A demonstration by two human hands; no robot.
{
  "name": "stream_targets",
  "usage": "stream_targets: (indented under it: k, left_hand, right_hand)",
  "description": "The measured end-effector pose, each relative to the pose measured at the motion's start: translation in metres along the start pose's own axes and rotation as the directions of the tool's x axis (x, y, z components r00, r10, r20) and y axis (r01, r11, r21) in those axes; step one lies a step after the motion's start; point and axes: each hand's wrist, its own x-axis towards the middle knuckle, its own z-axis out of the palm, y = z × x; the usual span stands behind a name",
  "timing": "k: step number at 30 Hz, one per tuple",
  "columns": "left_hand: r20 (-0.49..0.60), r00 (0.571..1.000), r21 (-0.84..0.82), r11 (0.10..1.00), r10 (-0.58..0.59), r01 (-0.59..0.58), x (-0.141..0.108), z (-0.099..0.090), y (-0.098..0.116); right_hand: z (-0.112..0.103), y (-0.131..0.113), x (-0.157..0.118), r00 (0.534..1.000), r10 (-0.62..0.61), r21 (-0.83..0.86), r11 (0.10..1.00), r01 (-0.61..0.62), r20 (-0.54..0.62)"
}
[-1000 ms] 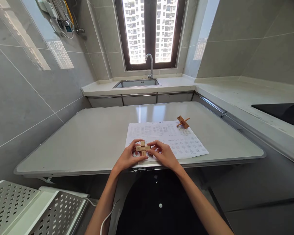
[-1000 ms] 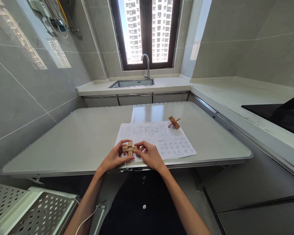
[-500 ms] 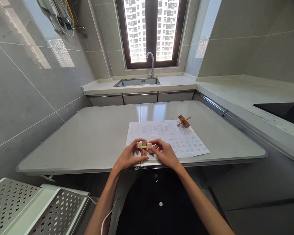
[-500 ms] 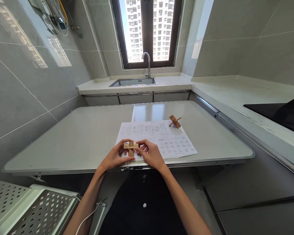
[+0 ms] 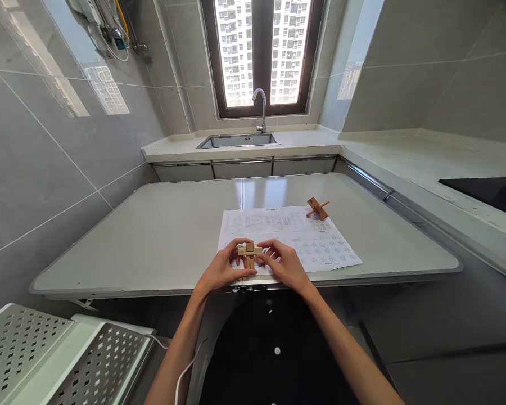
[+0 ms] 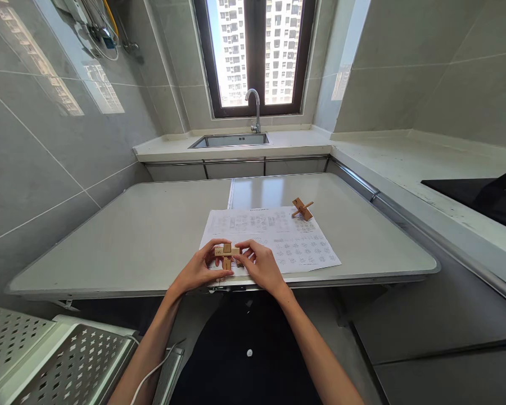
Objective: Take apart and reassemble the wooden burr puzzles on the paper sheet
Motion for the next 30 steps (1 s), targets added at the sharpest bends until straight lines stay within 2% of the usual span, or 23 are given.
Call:
stream_targets:
  k: [5,30]
  left_hand:
    - [0.014,1.000,-0.055,0.998,0.015,-0.014,-0.0003,0.0002,-0.0003]
    - [0.002,0.999,-0.051,0.998,0.048,-0.048,0.0001,0.0009,0.0007]
  right_hand:
    - [-0.0004,0.0000,-0.0010,1.000,-0.003,0.013,1.000,0.002,0.010]
    - [-0.0009,0.0021,-0.0020,0.999,-0.027,-0.060,0.998,0.028,0.019]
